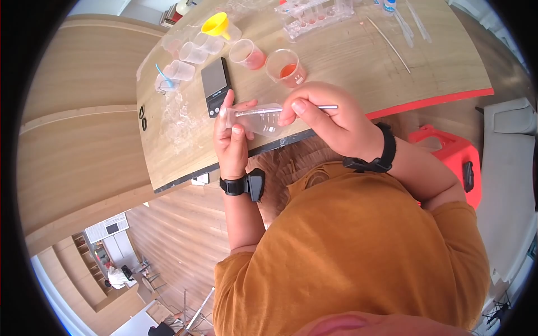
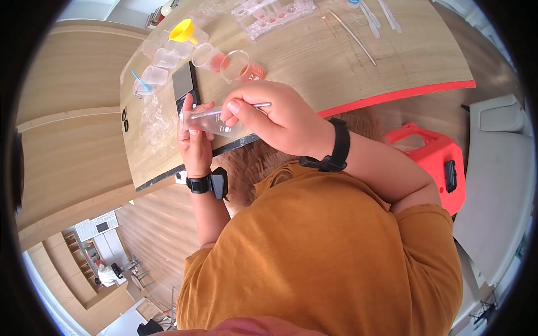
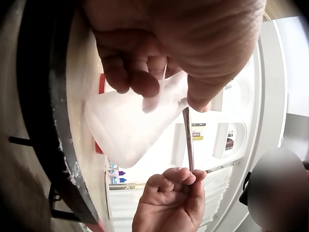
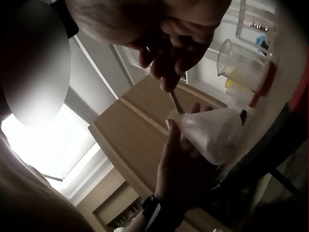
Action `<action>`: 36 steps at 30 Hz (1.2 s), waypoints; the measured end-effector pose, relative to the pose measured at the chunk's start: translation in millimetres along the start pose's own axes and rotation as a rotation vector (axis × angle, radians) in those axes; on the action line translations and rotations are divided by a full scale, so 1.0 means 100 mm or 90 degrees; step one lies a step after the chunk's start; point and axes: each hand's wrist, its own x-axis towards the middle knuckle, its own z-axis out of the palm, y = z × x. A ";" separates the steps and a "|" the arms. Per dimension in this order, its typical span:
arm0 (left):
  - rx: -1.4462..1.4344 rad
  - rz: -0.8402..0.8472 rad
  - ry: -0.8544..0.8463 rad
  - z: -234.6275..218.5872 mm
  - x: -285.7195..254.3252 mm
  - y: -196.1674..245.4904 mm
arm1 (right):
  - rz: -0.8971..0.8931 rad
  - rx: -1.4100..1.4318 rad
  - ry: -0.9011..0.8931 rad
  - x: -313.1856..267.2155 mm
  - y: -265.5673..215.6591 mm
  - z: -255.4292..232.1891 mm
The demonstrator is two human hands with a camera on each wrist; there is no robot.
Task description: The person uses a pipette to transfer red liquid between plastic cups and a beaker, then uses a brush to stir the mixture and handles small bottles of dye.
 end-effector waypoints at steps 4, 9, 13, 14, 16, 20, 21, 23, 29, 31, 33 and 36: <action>-0.087 0.013 -0.010 0.08 0.02 0.06 | 0.008 -0.007 0.021 0.00 0.04 0.01; -0.072 0.012 0.017 0.01 -0.04 -0.03 | -0.115 -0.193 -0.053 -0.03 -0.02 -0.10; -0.108 0.032 0.066 -0.03 -0.05 -0.07 | -0.144 -0.318 -0.111 -0.26 -0.08 -0.25; -0.111 0.034 0.067 -0.04 -0.05 -0.08 | -0.121 -0.321 -0.109 -0.29 -0.11 -0.29; -0.108 0.031 0.081 -0.03 -0.04 -0.07 | -0.114 -0.326 -0.114 -0.31 -0.15 -0.29; -0.102 0.023 0.095 -0.02 -0.03 -0.08 | -0.209 -0.292 -0.087 -0.16 -0.07 -0.09; -0.101 0.023 0.094 -0.01 -0.03 -0.08 | -0.210 -0.291 -0.086 -0.13 -0.06 -0.06; -0.111 0.018 0.115 0.01 -0.03 -0.06 | -0.267 -0.325 -0.101 -0.08 -0.04 -0.01; -0.049 0.040 0.091 -0.02 -0.03 -0.08 | -0.096 -0.359 -0.092 -0.30 -0.21 -0.28; -0.050 0.039 0.088 -0.01 -0.03 -0.07 | -0.131 -0.341 -0.065 -0.24 -0.17 -0.18; -0.045 0.040 0.087 0.00 -0.02 -0.06 | -0.170 -0.317 -0.039 -0.17 -0.14 -0.11; -0.054 0.037 0.110 0.02 -0.03 -0.06 | -0.209 -0.355 -0.084 -0.15 -0.15 -0.11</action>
